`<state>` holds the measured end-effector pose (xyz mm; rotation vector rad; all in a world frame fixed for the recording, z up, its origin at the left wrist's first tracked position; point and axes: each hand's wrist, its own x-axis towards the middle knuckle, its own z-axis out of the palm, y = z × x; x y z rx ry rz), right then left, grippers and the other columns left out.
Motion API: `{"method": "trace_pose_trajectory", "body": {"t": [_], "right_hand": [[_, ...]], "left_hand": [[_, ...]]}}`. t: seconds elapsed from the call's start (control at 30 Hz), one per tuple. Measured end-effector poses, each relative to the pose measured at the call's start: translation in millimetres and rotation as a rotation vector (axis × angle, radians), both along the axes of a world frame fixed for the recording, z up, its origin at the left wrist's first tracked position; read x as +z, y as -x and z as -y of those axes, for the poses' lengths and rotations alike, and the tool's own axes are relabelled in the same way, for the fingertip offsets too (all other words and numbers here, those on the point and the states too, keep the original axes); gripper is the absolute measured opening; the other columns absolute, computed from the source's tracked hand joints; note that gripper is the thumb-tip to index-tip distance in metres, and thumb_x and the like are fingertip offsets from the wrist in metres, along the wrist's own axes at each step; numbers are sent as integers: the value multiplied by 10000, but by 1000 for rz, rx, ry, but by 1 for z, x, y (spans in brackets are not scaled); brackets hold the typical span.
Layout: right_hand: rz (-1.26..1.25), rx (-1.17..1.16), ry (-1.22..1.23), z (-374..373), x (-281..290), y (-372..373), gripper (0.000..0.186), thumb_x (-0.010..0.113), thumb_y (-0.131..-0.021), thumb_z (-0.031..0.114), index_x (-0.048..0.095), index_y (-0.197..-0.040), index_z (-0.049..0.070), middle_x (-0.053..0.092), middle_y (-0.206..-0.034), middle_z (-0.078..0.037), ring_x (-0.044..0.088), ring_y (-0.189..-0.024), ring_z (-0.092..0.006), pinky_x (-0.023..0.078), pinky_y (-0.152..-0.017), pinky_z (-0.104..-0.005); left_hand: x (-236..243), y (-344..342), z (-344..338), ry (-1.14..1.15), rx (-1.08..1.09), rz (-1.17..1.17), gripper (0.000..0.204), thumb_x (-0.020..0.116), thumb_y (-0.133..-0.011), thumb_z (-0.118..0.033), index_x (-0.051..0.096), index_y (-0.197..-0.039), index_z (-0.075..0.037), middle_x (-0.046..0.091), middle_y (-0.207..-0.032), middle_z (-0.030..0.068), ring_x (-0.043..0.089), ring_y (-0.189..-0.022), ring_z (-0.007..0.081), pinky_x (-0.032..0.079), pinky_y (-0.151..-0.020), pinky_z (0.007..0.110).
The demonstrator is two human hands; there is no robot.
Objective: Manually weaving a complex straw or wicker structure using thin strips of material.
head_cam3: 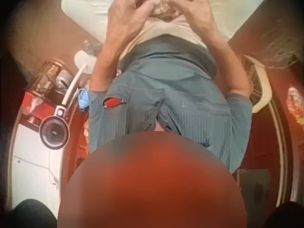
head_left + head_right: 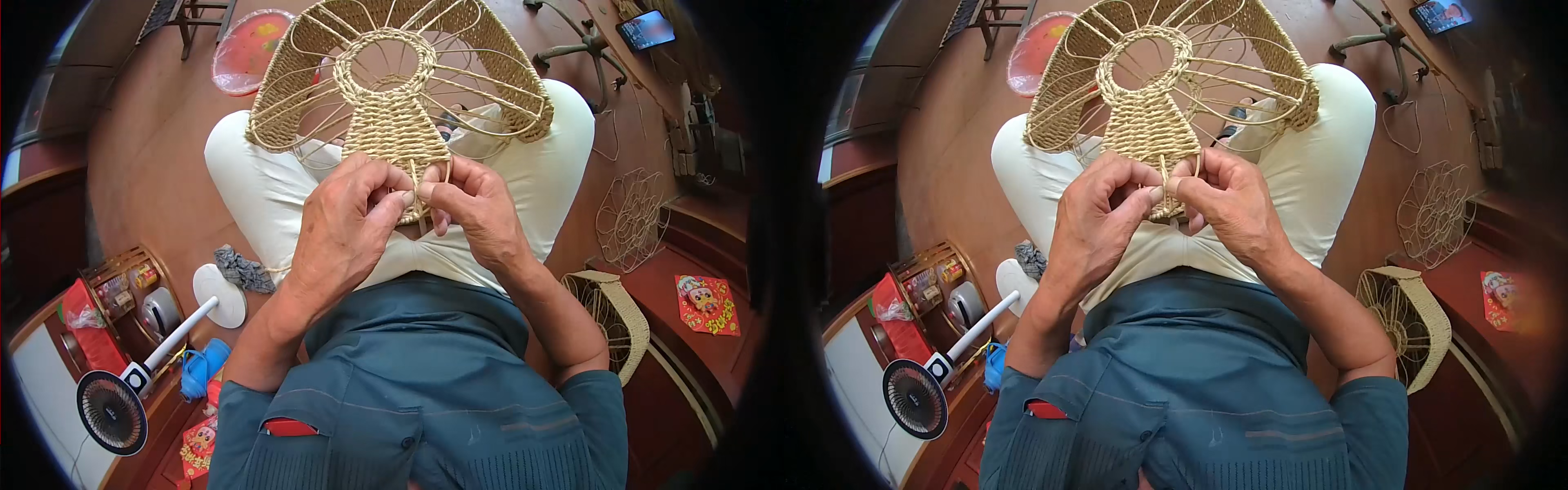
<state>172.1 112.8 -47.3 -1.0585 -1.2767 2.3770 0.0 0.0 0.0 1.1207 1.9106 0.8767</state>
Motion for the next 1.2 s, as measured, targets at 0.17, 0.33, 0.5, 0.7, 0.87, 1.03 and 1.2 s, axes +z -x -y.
{"method": "trace_pose_trajectory", "body": {"t": [0.17, 0.33, 0.5, 0.7, 0.87, 1.03, 1.2], "right_hand": [[19, 2, 64, -4, -2, -10, 115, 695, -997, 145, 686, -1019, 33, 651, -820, 20, 583, -670, -55, 522, -609, -254], [6, 76, 71, -12, 0, -14, 112, 673, -982, 136, 691, -1026, 35, 657, -838, 14, 589, -677, -57, 524, -612, -246], [29, 150, 69, -13, 2, -12, 150, 654, -983, 163, 696, -1041, 32, 667, -856, 5, 609, -692, -61, 528, -614, -244], [6, 143, 73, -12, -1, -11, 163, 645, -979, 168, 694, -1048, 29, 669, -857, 2, 618, -698, -66, 525, -610, -240], [22, 138, 76, -11, -4, -10, 171, 643, -979, 173, 691, -1047, 23, 664, -853, -3, 612, -694, -65, 524, -612, -237], [19, 184, 57, -10, -3, -11, 167, 642, -981, 169, 690, -1045, 22, 667, -859, -8, 616, -712, -66, 532, -632, -236], [-35, 174, 71, -10, -2, -14, 170, 658, -1002, 178, 679, -1079, 28, 672, -893, -14, 637, -747, -78, 549, -664, -252]], "left_hand": [[4, 3, 2, 16, -95, 6, 101, 703, -983, -63, 751, -1043, 2, 589, -929, 47, 592, -823, 136, 489, -753, 303], [1, 9, 4, -62, -164, -8, 107, 737, -945, -58, 744, -1034, 1, 590, -942, 65, 595, -818, 164, 489, -747, 316], [-1, -3, 10, -203, -149, -191, 289, 839, -855, -35, 727, -1121, -29, 655, -1048, 91, 657, -914, 226, 530, -784, 363], [-7, -13, 11, -344, -221, -446, 393, 879, -806, -28, 714, -1160, -74, 707, -1029, 89, 671, -977, 295, 544, -815, 406], [-12, -15, 9, -361, -231, -465, 315, 857, -802, -16, 705, -1073, -67, 705, -941, 74, 661, -889, 290, 530, -791, 419], [-15, -9, 3, -328, -257, -354, 269, 844, -797, -5, 700, -1016, -65, 692, -884, 67, 661, -848, 283, 524, -772, 410], [-15, -8, 5, -311, -235, -294, 251, 856, -806, -19, 713, -1006, -66, 696, -883, 63, 657, -841, 286, 523, -767, 414]]}}
